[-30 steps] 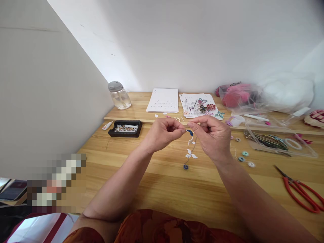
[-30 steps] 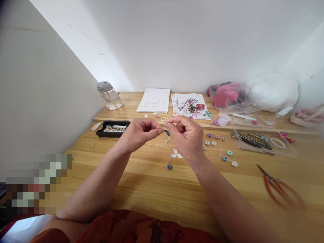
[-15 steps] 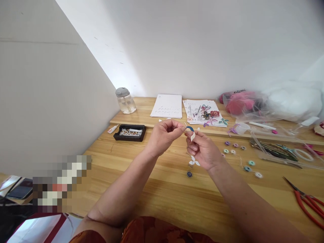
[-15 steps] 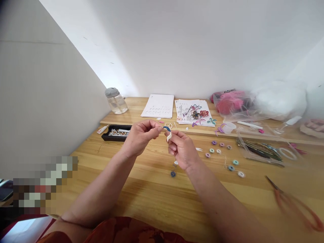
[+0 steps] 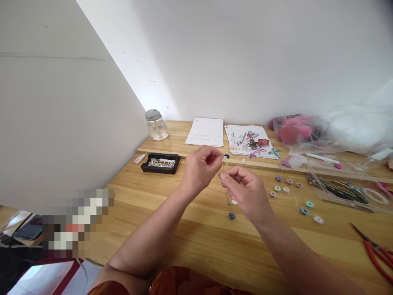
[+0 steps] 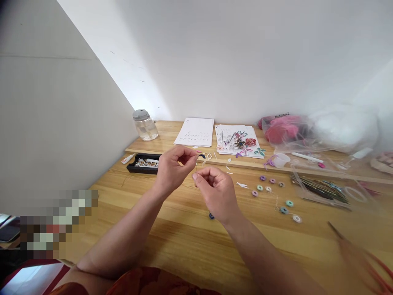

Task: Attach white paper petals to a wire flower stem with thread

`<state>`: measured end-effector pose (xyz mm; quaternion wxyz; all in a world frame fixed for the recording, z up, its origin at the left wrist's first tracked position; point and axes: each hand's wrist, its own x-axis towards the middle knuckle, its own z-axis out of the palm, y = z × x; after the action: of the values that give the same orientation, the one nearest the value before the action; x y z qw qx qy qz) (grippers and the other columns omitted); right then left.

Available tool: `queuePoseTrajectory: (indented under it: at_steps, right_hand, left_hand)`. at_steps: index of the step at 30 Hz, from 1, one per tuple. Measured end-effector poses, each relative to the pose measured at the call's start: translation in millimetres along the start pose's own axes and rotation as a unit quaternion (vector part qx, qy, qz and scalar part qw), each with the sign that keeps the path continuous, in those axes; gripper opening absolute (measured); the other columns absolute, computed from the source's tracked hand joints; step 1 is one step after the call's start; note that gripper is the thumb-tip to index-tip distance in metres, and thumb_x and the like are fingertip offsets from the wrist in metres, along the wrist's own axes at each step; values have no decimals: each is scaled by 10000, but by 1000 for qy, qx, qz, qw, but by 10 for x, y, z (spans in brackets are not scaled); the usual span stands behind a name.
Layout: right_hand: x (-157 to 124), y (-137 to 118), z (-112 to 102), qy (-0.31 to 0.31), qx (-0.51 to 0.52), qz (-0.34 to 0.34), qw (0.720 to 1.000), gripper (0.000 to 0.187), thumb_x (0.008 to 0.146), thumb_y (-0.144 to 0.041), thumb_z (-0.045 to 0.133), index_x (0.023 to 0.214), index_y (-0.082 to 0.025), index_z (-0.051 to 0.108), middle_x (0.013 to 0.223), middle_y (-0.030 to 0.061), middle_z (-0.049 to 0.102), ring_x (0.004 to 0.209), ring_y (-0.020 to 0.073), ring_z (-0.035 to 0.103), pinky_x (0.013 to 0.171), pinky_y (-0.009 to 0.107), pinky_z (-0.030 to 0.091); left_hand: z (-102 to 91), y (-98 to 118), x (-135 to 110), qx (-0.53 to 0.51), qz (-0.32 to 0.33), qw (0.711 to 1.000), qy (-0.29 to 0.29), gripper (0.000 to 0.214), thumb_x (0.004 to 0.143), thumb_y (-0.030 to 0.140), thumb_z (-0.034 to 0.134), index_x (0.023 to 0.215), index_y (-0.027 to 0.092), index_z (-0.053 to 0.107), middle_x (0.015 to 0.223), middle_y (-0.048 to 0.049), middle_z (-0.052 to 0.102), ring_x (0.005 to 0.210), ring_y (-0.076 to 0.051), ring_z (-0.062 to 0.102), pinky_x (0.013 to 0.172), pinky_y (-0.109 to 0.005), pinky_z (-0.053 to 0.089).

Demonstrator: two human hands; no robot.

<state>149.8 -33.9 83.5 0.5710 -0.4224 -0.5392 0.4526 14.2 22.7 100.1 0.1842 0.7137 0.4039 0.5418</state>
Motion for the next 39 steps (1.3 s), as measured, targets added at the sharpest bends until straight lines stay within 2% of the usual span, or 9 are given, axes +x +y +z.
queuePoseTrajectory:
  at_steps: [4,8,11,14,20,29,31,34,39]
  right_hand:
    - [9,-176,-173,65,-164,-179,968,78,845,-220,688,781,-185,662,599,-36,508,523,86,404,478,239,322]
    - [124,-234,-332,102,-179,-213,955,86,845,-221,683,766,-189,670,613,-24,539,548,97,422,499,247,338]
    - [240,-149,-389,96,-118,-170,974,119,810,-257,723,727,-191,668,607,-21,551,557,100,439,513,246,357]
    - [313,-16,-379,78,-26,-64,995,169,754,-322,783,735,-190,680,540,-44,502,484,76,363,456,231,290]
    - [256,115,-198,44,166,115,979,296,636,-345,871,715,-195,627,551,-71,478,405,32,266,381,201,200]
    - [43,59,31,-4,186,151,971,269,698,-354,827,715,-170,632,629,-21,580,450,46,356,407,193,311]
    - [23,34,23,-5,145,131,981,259,731,-364,798,712,-175,621,618,-25,566,443,50,337,402,203,289]
    - [19,-11,-43,18,1,12,1000,197,788,-329,748,722,-185,631,593,-32,527,476,73,368,437,227,297]
    - [70,-92,-224,111,-205,-191,954,56,834,-257,706,816,-204,699,575,-39,472,532,103,384,503,261,316]
  left_hand:
    - [-26,36,-5,-20,8,997,-80,66,811,177,640,774,153,690,760,-35,680,645,-105,550,612,-238,448]
    - [-40,98,-27,-70,7,983,-169,80,819,198,657,766,149,690,720,-25,657,628,-93,524,586,-222,426]
    - [-51,123,-32,-123,-24,971,-206,102,826,235,674,781,145,689,711,-24,643,620,-88,511,577,-221,421]
    - [-58,122,-18,-169,-67,962,-205,150,825,282,692,782,139,671,715,-25,631,612,-84,499,554,-219,402]
    - [-30,71,40,-203,-108,967,-112,150,809,280,692,765,141,659,742,-34,650,652,-95,537,590,-224,433]
    - [-3,-64,46,-89,-92,992,-4,81,795,240,679,803,165,706,682,-15,651,596,-92,517,560,-225,421]
    - [-8,-68,44,-72,-85,994,-13,82,798,232,663,805,165,709,710,-25,671,610,-97,533,566,-227,425]
    - [-27,-59,46,-73,-82,992,-55,82,797,225,650,775,154,686,757,-41,687,634,-100,548,585,-230,433]
    - [-67,-27,37,-86,-100,980,-146,126,797,266,672,764,144,677,697,-21,640,592,-82,489,543,-216,381]
